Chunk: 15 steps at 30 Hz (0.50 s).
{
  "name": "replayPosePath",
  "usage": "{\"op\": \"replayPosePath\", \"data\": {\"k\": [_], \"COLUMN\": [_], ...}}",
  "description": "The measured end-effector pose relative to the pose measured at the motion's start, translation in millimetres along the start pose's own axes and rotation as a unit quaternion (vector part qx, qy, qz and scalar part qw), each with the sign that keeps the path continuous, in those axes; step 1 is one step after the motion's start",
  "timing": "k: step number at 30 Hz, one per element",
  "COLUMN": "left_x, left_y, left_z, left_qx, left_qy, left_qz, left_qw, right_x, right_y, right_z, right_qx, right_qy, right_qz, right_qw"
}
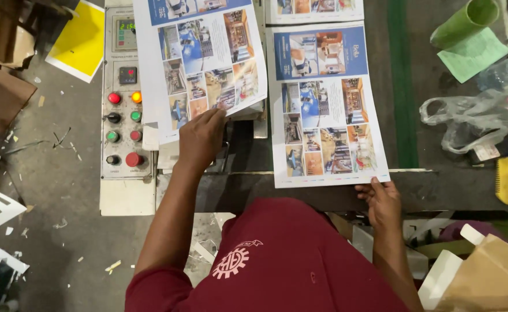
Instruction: Operating a laminating machine to process printed brochures.
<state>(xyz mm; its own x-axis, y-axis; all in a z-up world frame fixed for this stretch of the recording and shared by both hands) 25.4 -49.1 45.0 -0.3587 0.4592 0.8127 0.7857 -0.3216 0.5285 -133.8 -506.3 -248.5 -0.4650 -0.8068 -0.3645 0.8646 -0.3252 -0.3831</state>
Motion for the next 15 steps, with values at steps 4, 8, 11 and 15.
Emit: {"op": "replayPosePath", "data": {"k": [4, 8, 11, 15], "left_x": [-5.1, -3.0, -4.6, -0.8], "left_y": [-0.3, 1.8, 4.2, 6.2], "left_z": [4.8, 7.7, 8.7, 8.8], "left_qx": [0.023, 0.021, 0.017, 0.016], "left_qy": [-0.007, -0.023, -0.023, -0.016], "left_qz": [0.019, 0.002, -0.01, -0.022], "left_qw": [1.0, 1.0, 1.0, 0.999], "right_x": [-12.6, -32.6, -43.8, -59.4], "right_y": [13.6, 36.7, 58.9, 62.3], "right_z": [3.8, 8.9, 10.1, 22.4], "right_qx": [0.001, 0.002, -0.006, -0.015], "right_qy": [-0.084, -0.117, -0.11, -0.117], "right_qz": [-0.02, -0.007, 0.011, 0.002], "right_qw": [0.996, 0.993, 0.994, 0.993]}}
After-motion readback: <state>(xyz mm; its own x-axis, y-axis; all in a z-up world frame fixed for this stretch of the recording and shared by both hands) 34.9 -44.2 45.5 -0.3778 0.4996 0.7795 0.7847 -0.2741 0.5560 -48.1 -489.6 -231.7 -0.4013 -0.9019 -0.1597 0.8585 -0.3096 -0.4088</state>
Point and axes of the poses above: each hand's wrist, its own y-axis towards the middle knuckle, its own x-axis out of the back of the hand, z = x × y, the point moved 10 cm from there along y, towards the middle knuckle, and after that the axes turned 1 degree about y, right-handed, at the moved point
